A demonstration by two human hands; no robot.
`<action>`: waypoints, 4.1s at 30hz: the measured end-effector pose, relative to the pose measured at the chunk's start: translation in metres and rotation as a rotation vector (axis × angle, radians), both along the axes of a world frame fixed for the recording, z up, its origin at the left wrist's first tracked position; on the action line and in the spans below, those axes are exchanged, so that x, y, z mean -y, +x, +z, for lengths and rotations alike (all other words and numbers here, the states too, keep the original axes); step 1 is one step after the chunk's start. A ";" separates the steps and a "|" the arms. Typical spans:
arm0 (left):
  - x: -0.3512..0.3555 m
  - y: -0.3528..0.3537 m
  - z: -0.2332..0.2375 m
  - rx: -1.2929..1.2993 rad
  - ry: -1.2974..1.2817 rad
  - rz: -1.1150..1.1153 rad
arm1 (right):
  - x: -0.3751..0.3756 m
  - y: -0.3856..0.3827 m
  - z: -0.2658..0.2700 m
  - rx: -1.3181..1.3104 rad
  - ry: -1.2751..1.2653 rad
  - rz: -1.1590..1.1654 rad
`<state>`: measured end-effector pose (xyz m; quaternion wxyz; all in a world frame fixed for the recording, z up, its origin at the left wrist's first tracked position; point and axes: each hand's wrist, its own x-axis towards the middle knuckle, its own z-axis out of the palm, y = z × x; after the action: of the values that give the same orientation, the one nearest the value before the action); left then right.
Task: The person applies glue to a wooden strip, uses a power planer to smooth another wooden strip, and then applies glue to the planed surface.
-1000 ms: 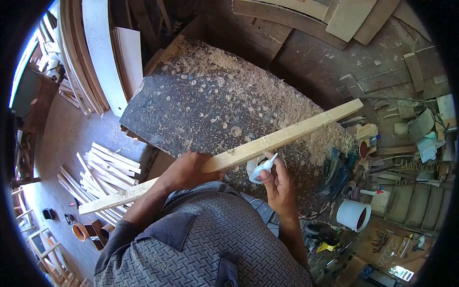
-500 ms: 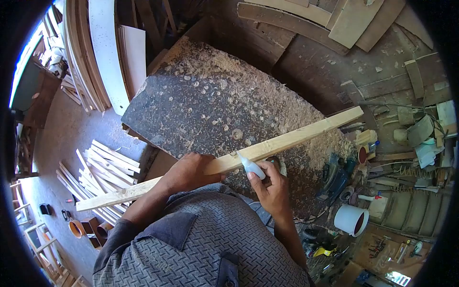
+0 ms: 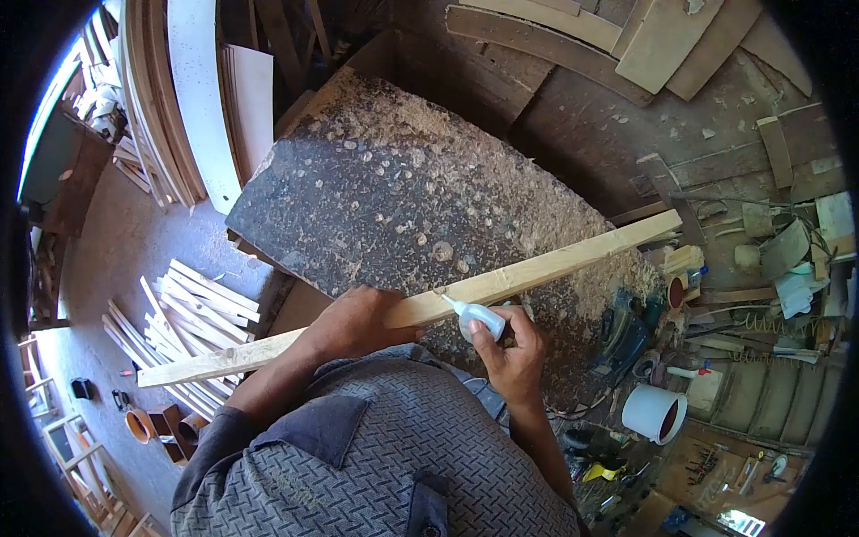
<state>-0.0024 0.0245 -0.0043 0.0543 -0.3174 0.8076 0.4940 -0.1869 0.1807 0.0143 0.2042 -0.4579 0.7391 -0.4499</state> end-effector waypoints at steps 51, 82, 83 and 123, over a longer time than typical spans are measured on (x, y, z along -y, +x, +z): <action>0.001 0.000 0.001 0.019 -0.015 -0.033 | 0.002 -0.005 -0.005 -0.035 -0.016 -0.021; 0.011 0.005 -0.039 -0.113 -0.282 0.146 | -0.054 -0.071 -0.126 -0.153 0.442 0.070; 0.010 0.006 -0.038 -0.112 -0.298 0.153 | -0.052 -0.072 -0.127 -0.155 0.433 0.080; -0.023 0.018 -0.022 -0.370 -0.565 0.409 | -0.125 -0.127 -0.191 0.008 0.581 -0.096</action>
<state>0.0156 0.0472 -0.0268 -0.2810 -0.3798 0.8281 0.3018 -0.3139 0.3058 -0.1768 0.3080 -0.3430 0.8570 -0.2303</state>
